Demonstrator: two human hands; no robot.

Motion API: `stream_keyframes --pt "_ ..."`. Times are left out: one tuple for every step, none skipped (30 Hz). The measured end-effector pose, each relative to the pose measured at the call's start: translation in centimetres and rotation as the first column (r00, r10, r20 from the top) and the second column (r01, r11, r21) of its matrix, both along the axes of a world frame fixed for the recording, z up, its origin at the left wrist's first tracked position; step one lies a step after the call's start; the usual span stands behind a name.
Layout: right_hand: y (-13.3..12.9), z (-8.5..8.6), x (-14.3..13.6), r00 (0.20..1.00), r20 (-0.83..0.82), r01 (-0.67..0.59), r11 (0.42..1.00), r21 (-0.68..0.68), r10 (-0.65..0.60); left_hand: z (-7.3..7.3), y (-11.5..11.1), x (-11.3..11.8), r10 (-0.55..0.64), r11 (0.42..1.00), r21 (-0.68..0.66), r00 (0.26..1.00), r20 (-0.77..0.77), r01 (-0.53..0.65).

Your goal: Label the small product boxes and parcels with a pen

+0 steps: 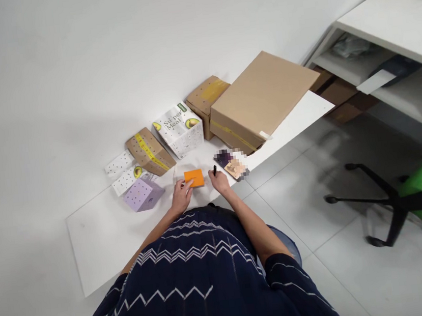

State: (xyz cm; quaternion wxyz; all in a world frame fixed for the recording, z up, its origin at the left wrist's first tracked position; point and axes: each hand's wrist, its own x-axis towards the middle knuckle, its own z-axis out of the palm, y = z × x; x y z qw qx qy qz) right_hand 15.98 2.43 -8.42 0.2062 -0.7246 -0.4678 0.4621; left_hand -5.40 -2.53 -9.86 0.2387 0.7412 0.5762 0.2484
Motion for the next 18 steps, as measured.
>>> stream_keyframes --pt "0.2 0.5 0.6 0.998 0.027 0.054 0.995 0.085 -0.056 -0.2 0.0 0.1 -0.006 1.000 -0.005 1.000 0.007 0.006" --pt "0.3 1.1 1.1 0.994 0.039 0.096 0.981 0.167 -0.104 -0.3 0.1 0.1 -0.009 1.000 -0.004 1.000 0.016 0.009" --pt "0.3 1.8 1.5 0.990 0.037 0.126 0.965 0.231 -0.138 -0.5 0.1 0.1 -0.012 1.000 0.000 1.000 0.025 0.012" --pt "0.3 2.4 1.8 0.988 0.022 0.144 0.954 0.265 -0.155 -0.5 0.2 0.0 -0.014 1.000 0.008 0.999 0.034 0.014" --pt "0.2 3.0 1.9 0.987 -0.009 0.159 0.948 0.275 -0.163 -0.6 0.2 -0.1 -0.015 1.000 0.015 0.999 0.040 0.014" --pt "0.1 3.6 1.8 0.984 -0.058 0.179 0.946 0.271 -0.169 -0.7 0.3 -0.1 -0.013 1.000 0.022 0.999 0.044 0.012" --pt "-0.1 4.0 1.5 0.977 -0.125 0.201 0.944 0.263 -0.173 -0.7 0.3 -0.2 -0.011 1.000 0.029 0.999 0.045 0.010" --pt "-0.2 4.4 1.1 0.963 -0.207 0.222 0.941 0.257 -0.171 -0.8 0.3 -0.2 -0.008 0.999 0.033 0.999 0.044 0.007" --pt "-0.4 4.5 0.6 0.943 -0.293 0.237 0.938 0.253 -0.159 -0.9 0.3 -0.3 -0.006 0.999 0.035 0.999 0.041 0.005" --pt "-0.5 4.5 0.0 0.919 -0.370 0.241 0.936 0.256 -0.135 -0.9 0.3 -0.3 -0.005 0.999 0.035 0.999 0.038 0.003" --pt "-0.7 4.4 -0.7 0.897 -0.429 0.233 0.936 0.264 -0.102 -1.0 0.3 -0.3 -0.003 0.999 0.033 0.999 0.035 0.002" --pt "-0.8 4.1 -1.3 0.882 -0.467 0.213 0.937 0.277 -0.063 -1.0 0.3 -0.3 0.000 1.000 0.031 0.999 0.034 -0.002" --pt "-0.9 3.8 -2.0 0.874 -0.485 0.187 0.938 0.291 -0.024 -1.1 0.3 -0.3 0.005 1.000 0.030 0.999 0.034 -0.006" --pt "-1.0 3.4 -2.5 0.871 -0.490 0.163 0.939 0.302 0.006 -1.1 0.3 -0.3 0.009 0.999 0.031 0.999 0.034 -0.010" --pt "-1.1 3.0 -3.1 0.872 -0.488 0.140 0.940 0.311 0.032 -1.1 0.3 -0.3 0.013 0.999 0.032 0.999 0.036 -0.014" --pt "-1.1 2.6 -3.5 0.875 -0.481 0.118 0.941 0.317 0.052 -1.1 0.2 -0.2 0.015 0.999 0.033 0.999 0.037 -0.016" --pt "-1.1 2.2 -3.9 0.881 -0.468 0.099 0.942 0.321 0.067 -1.1 0.2 -0.2 0.016 0.999 0.033 0.999 0.039 -0.017" --pt "-1.1 2.0 -4.2 0.889 -0.451 0.081 0.943 0.324 0.079 -1.0 0.2 -0.2 0.016 0.999 0.031 0.999 0.040 -0.017"
